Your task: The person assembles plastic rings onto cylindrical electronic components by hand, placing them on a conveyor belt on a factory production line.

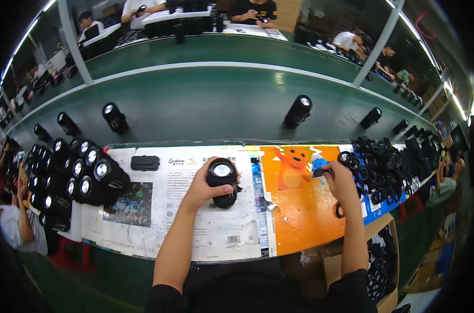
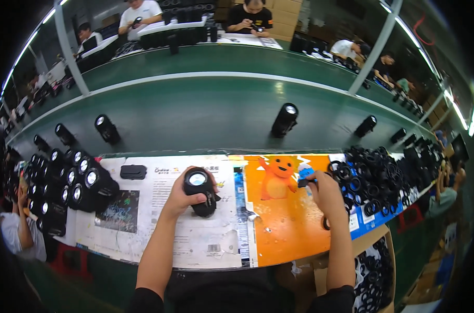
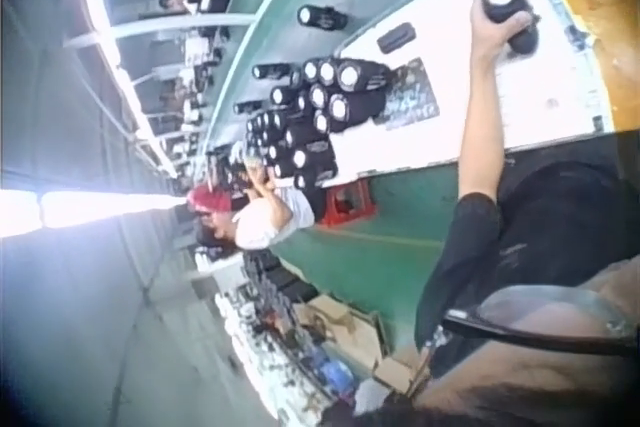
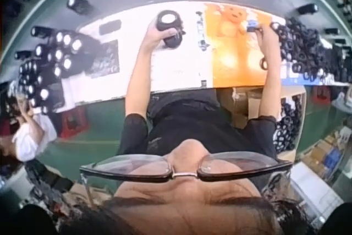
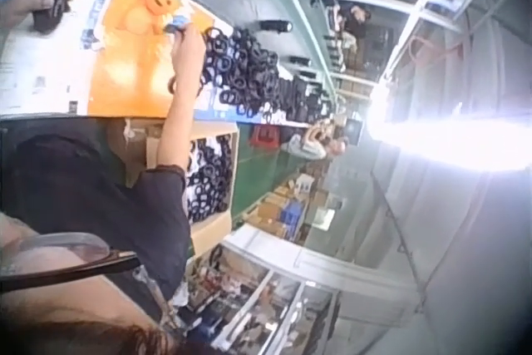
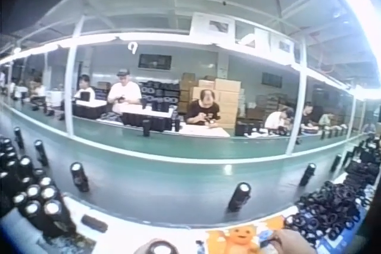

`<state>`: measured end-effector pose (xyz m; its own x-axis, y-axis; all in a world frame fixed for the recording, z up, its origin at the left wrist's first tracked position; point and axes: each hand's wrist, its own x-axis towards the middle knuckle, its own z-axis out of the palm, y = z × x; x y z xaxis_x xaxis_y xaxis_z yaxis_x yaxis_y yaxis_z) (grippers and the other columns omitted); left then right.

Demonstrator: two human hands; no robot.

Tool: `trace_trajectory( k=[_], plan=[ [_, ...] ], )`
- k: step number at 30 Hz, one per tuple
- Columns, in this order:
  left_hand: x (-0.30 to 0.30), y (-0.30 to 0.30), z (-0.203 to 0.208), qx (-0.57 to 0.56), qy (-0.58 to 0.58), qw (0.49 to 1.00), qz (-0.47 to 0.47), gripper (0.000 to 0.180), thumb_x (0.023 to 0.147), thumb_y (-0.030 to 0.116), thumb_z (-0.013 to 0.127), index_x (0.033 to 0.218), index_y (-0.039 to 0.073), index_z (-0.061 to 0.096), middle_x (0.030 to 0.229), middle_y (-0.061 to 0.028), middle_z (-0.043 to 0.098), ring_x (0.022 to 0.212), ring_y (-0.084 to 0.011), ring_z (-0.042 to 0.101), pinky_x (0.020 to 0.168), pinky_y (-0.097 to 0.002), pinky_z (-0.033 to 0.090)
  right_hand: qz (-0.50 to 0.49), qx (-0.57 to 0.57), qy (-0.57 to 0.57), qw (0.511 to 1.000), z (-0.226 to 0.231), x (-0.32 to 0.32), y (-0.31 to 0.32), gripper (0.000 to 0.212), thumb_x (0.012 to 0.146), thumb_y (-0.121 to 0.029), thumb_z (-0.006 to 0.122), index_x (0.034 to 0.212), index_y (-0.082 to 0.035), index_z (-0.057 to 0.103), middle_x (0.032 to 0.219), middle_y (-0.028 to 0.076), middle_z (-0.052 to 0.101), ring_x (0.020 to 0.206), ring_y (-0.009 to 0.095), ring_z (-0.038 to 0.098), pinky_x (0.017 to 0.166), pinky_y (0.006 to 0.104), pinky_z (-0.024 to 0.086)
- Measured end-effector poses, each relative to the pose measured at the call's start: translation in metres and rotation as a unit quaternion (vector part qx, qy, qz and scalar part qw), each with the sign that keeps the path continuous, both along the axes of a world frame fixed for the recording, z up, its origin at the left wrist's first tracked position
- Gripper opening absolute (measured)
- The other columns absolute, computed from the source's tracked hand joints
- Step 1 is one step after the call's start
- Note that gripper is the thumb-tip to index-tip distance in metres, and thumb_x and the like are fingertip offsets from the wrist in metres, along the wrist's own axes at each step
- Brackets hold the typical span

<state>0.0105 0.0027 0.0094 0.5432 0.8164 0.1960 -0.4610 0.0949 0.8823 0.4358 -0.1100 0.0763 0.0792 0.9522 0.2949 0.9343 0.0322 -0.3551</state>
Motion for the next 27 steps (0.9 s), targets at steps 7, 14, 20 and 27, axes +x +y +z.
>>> trace_trajectory(
  k=[7, 14, 20, 27],
  plan=[
    [0.002, 0.0, -0.008, -0.007, 0.019, 1.0, -0.007, 0.067, 0.086, 0.019, 0.097, 0.14, 0.006, 0.06, 0.117, -0.0091, 0.077, 0.111, -0.0198, 0.074, 0.104, -0.0376, 0.058, 0.189, -0.057, 0.185, 0.963, -0.036, -0.083, 0.025, 0.038, 0.091, 0.0, 0.082, 0.127, -0.006, 0.073, 0.129, 0.011, 0.068, 0.11, 0.026, 0.072, 0.091, 0.0338, 0.061],
    [0.001, 0.001, -0.016, -0.027, 0.045, 0.999, 0.006, 0.078, 0.083, 0.026, 0.1, 0.146, 0.004, 0.059, 0.125, -0.0068, 0.073, 0.115, -0.0182, 0.07, 0.106, -0.0357, 0.057, 0.222, -0.099, 0.086, 0.966, -0.026, -0.093, 0.026, 0.027, 0.094, -0.008, 0.081, 0.12, -0.007, 0.077, 0.138, 0.012, 0.065, 0.124, 0.034, 0.068, 0.106, 0.0426, 0.058],
    [0.008, -0.002, -0.005, -0.001, 0.073, 0.997, 0.009, 0.078, 0.079, 0.026, 0.103, 0.142, 0.006, 0.062, 0.123, -0.0052, 0.072, 0.114, -0.0159, 0.069, 0.103, -0.0335, 0.057, 0.23, -0.029, 0.056, 0.971, -0.016, -0.098, 0.043, 0.014, 0.097, -0.011, 0.08, 0.109, -0.004, 0.078, 0.136, 0.011, 0.068, 0.122, 0.034, 0.068, 0.103, 0.0418, 0.056],
    [0.013, -0.005, 0.003, 0.027, 0.105, 0.994, 0.014, 0.08, 0.075, 0.027, 0.105, 0.141, 0.007, 0.065, 0.123, -0.0044, 0.072, 0.113, -0.0164, 0.067, 0.101, -0.0335, 0.055, 0.337, -0.092, 0.37, 0.861, 0.045, -0.174, 0.089, 0.016, 0.106, -0.017, 0.075, 0.114, -0.002, 0.079, 0.142, 0.013, 0.071, 0.13, 0.028, 0.068, 0.109, 0.0397, 0.055]
  ],
)
